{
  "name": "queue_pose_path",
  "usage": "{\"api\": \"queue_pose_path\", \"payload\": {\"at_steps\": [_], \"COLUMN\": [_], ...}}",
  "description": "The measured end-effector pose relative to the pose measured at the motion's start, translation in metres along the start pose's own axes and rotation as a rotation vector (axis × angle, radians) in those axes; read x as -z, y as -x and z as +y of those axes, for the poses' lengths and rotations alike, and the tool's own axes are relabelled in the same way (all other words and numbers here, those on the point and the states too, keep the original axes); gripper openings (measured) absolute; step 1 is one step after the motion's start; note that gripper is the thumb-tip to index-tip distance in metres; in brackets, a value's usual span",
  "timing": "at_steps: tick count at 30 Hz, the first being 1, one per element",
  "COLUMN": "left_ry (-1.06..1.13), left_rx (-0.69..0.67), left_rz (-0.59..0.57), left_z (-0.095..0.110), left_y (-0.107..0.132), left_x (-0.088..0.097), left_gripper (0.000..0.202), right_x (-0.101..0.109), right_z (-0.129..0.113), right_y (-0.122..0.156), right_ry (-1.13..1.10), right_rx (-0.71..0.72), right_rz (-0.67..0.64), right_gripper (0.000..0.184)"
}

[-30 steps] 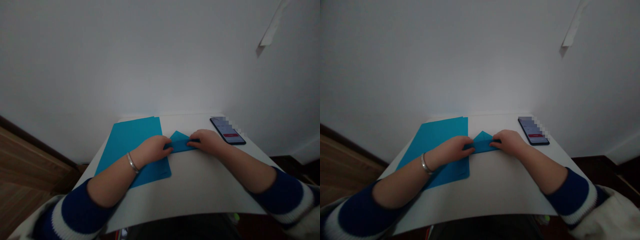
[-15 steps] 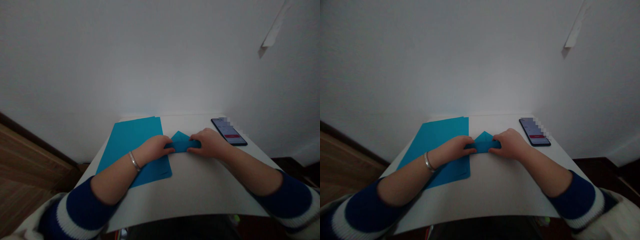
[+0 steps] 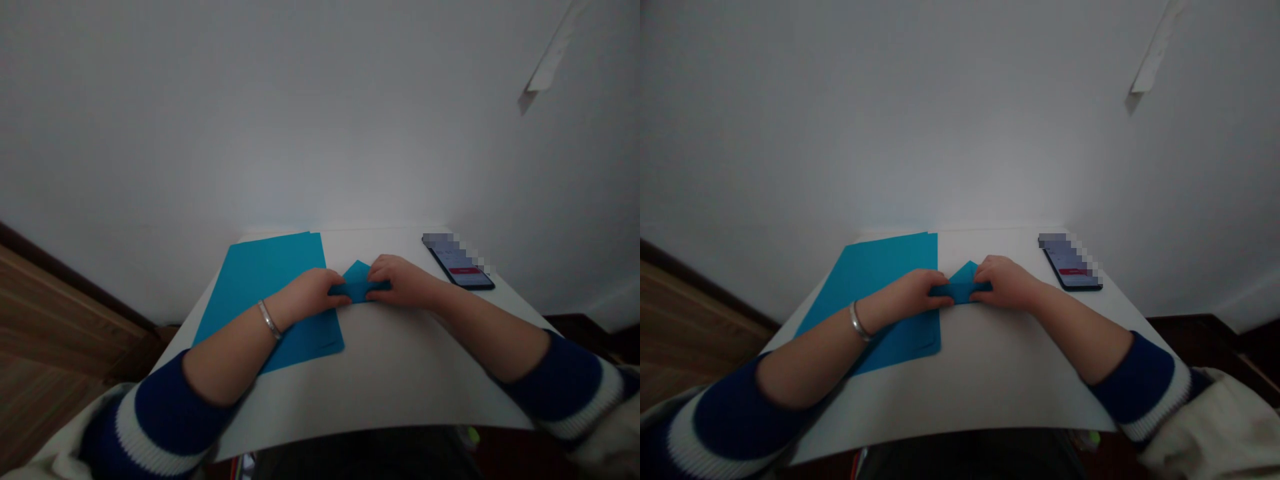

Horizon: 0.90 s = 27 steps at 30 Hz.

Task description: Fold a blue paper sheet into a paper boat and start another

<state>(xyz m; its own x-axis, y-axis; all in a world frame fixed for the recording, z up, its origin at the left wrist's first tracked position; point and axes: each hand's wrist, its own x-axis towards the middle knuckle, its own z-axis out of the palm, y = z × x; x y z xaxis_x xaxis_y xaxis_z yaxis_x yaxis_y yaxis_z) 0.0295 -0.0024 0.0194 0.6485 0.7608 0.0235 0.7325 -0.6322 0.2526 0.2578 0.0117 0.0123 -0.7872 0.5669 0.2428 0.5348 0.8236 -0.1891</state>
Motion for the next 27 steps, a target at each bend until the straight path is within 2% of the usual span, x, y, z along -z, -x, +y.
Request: {"api": "queue_pose_path", "payload": {"at_steps": [7, 12, 18, 20, 25, 27], "left_ry": [-0.001, -0.004, 0.000, 0.015, 0.001, -0.010], "left_rx": [0.001, -0.018, -0.031, 0.008, 0.208, 0.236], "left_rz": [0.006, -0.021, -0.005, -0.025, -0.116, -0.142], "left_z": [-0.0007, -0.0006, -0.0011, -0.0005, -0.0026, -0.0044], "left_y": [-0.0006, -0.0012, -0.0010, -0.0007, 0.0004, 0.0010], "left_x": [-0.0003, 0.0011, 0.0005, 0.0014, 0.0061, 0.0080], "left_gripper": [0.023, 0.022, 0.024, 0.024, 0.026, 0.026], "right_x": [-0.0028, -0.0054, -0.0061, -0.0062, -0.0085, -0.0097], "right_z": [0.0038, 0.0070, 0.0058, 0.0054, 0.0070, 0.0076], "right_y": [-0.0017, -0.0011, -0.0004, 0.0001, 0.0034, 0.0051], "right_ry": [0.126, 0.097, 0.144, 0.156, 0.100, 0.075], "right_rx": [-0.056, -0.020, -0.058, -0.060, -0.095, -0.115], "right_rz": [0.031, 0.079, 0.087, 0.086, 0.065, 0.050], "right_gripper": [0.019, 0.016, 0.017, 0.018, 0.022, 0.025]}}
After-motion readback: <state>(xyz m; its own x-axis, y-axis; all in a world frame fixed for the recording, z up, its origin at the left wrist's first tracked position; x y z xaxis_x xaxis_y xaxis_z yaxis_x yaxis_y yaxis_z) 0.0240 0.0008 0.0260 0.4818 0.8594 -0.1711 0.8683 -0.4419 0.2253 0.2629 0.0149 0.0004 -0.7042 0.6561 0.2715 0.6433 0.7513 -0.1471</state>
